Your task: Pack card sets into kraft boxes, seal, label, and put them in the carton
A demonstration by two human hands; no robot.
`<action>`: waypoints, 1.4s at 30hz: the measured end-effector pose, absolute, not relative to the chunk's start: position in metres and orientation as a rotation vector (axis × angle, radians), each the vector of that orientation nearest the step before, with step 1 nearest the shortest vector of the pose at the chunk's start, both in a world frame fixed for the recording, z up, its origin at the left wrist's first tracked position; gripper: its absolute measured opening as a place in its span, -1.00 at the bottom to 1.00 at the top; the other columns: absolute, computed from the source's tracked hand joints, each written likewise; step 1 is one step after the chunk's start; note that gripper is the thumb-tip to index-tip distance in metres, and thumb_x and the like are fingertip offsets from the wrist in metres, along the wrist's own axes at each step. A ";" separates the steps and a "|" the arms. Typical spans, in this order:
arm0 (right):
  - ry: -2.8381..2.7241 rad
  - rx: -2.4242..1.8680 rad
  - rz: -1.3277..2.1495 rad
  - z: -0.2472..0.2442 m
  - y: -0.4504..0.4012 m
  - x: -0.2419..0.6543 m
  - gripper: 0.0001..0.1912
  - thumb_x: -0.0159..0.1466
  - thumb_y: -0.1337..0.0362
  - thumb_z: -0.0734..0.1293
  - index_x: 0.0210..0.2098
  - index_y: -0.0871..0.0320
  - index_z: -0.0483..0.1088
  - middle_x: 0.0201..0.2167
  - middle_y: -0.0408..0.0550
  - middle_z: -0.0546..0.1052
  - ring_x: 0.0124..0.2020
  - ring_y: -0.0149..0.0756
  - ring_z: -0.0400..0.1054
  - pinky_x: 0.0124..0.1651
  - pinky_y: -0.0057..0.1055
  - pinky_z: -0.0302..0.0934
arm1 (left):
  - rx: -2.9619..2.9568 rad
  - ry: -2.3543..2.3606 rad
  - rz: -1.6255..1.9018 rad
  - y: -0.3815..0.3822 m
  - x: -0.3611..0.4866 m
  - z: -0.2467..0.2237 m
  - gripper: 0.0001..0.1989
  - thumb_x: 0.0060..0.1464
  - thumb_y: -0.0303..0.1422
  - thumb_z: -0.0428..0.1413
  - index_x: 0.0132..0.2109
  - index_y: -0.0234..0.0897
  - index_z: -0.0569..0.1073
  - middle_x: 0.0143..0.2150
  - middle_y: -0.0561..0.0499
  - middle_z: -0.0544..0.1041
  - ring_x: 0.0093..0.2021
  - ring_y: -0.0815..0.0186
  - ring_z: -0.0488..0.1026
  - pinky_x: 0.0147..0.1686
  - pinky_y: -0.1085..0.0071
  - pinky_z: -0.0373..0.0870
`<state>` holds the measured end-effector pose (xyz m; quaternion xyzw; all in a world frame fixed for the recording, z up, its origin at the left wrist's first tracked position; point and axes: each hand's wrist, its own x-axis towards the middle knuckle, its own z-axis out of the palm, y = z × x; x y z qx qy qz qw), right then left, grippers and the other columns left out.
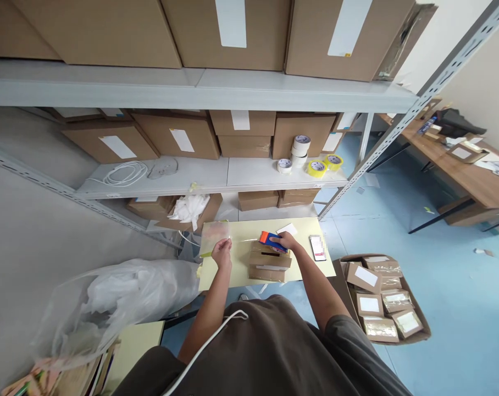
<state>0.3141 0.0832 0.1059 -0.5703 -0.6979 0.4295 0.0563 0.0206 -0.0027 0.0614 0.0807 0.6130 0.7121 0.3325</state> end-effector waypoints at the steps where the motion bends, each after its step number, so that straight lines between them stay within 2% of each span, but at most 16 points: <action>1: -2.109 -1.722 1.293 0.109 0.085 0.316 -0.31 0.19 -0.41 0.30 -0.44 0.16 0.49 -0.43 -0.05 0.58 -0.39 -0.25 0.38 -0.32 -0.40 0.19 | 0.204 1.584 1.871 -0.002 0.021 0.064 -0.69 -0.20 -0.24 0.41 -0.31 -0.28 0.57 -0.42 0.04 0.58 -0.38 0.34 0.51 -0.24 0.35 0.51; 8: -2.044 -1.652 1.342 0.130 0.083 0.326 -0.32 0.14 -0.40 0.35 -0.47 0.16 0.46 -0.46 -0.06 0.57 -0.41 -0.26 0.37 -0.35 -0.40 0.20 | 0.211 1.530 1.904 -0.002 0.020 0.080 -0.70 -0.19 -0.27 0.43 -0.31 -0.29 0.57 -0.43 0.03 0.59 -0.39 0.34 0.53 -0.28 0.36 0.51; 16: -1.984 -1.758 1.321 0.149 0.058 0.334 -0.33 0.16 -0.38 0.36 -0.46 0.17 0.50 -0.46 -0.04 0.58 -0.41 -0.23 0.41 -0.35 -0.39 0.20 | 0.254 1.546 1.878 -0.011 0.027 0.082 -0.70 -0.18 -0.26 0.42 -0.30 -0.30 0.57 -0.41 0.01 0.60 -0.38 0.33 0.54 -0.28 0.36 0.50; 24: -1.744 -1.957 1.197 0.111 0.015 0.325 -0.30 0.27 -0.37 0.27 -0.39 0.18 0.53 -0.36 0.09 0.66 -0.32 -0.14 0.52 -0.34 -0.41 0.23 | 0.275 1.529 1.847 -0.011 0.041 0.068 -0.66 -0.19 -0.23 0.43 -0.29 -0.30 0.56 -0.43 0.06 0.58 -0.41 0.37 0.51 -0.29 0.39 0.46; 33: -1.874 -1.888 1.255 0.086 0.013 0.325 -0.46 0.33 -0.22 0.32 -0.29 0.15 0.60 -0.31 -0.01 0.69 -0.26 -0.16 0.54 -0.26 -0.44 0.26 | 0.270 1.628 1.848 -0.007 0.041 0.043 -0.74 -0.13 -0.29 0.36 -0.28 -0.31 0.55 -0.41 0.01 0.59 -0.40 0.34 0.53 -0.32 0.38 0.47; 42: -2.101 -1.982 1.141 0.082 0.022 0.318 -0.48 0.33 -0.22 0.38 -0.27 0.14 0.60 -0.35 -0.05 0.65 -0.34 -0.25 0.49 -0.33 -0.46 0.15 | 0.399 2.035 1.425 -0.009 0.022 -0.002 -0.80 0.02 -0.28 0.19 -0.22 -0.28 0.56 -0.36 -0.07 0.63 -0.28 0.15 0.64 -0.33 0.30 0.52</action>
